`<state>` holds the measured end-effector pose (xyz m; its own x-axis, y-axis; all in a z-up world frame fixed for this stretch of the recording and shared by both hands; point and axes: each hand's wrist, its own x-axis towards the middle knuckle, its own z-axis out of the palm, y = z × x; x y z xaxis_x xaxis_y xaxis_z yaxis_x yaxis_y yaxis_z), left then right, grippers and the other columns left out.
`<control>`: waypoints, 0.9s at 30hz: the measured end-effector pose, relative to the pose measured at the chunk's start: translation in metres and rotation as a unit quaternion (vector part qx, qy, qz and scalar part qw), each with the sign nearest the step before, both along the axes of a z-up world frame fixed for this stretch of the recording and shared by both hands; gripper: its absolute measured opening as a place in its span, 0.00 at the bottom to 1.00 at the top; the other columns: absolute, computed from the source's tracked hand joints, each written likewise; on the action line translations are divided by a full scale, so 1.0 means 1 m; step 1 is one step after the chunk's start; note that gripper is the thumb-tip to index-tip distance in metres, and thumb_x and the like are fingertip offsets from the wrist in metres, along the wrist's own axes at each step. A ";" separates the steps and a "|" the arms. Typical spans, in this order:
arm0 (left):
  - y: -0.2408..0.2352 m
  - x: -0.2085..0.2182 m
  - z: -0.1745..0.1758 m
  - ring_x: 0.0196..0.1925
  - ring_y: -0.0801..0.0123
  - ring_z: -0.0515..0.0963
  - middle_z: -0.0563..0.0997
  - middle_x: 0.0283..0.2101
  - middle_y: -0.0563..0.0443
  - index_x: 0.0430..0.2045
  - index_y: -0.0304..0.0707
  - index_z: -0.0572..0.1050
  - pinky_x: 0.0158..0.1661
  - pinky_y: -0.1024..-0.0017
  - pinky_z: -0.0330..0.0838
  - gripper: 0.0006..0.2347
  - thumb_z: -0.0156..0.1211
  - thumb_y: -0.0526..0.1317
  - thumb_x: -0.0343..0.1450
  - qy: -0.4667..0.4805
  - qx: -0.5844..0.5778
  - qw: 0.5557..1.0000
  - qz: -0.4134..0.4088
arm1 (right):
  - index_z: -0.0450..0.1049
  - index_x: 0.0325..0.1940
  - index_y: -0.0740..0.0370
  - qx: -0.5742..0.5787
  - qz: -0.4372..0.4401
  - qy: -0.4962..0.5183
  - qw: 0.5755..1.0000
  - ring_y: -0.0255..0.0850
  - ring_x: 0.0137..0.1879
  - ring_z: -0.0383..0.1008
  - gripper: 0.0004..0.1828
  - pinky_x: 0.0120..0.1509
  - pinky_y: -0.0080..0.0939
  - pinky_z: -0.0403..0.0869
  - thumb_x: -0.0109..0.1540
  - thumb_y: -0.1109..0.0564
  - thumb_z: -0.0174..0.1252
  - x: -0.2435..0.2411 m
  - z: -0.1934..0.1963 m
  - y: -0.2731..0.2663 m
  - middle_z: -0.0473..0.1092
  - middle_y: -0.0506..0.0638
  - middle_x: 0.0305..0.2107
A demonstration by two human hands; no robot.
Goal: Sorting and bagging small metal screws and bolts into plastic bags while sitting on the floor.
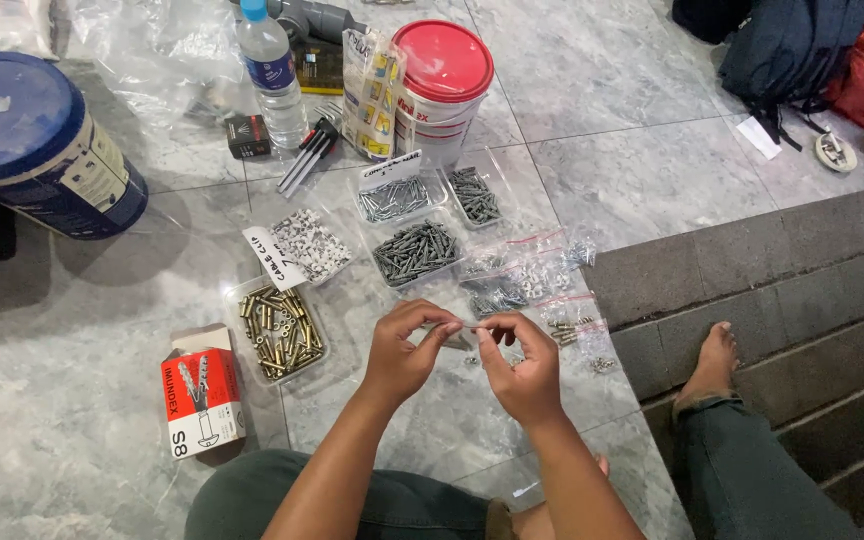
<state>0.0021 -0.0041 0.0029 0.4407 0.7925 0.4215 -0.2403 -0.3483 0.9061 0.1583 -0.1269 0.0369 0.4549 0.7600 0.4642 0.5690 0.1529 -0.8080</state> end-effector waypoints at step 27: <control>0.004 -0.008 0.015 0.39 0.67 0.89 0.90 0.36 0.62 0.37 0.48 0.88 0.45 0.69 0.76 0.05 0.78 0.34 0.74 0.088 0.238 0.965 0.071 | 0.90 0.39 0.51 -0.030 -0.045 -0.173 0.983 0.48 0.37 0.79 0.05 0.48 0.47 0.75 0.67 0.61 0.75 -0.001 0.008 0.005 0.74 0.44 0.27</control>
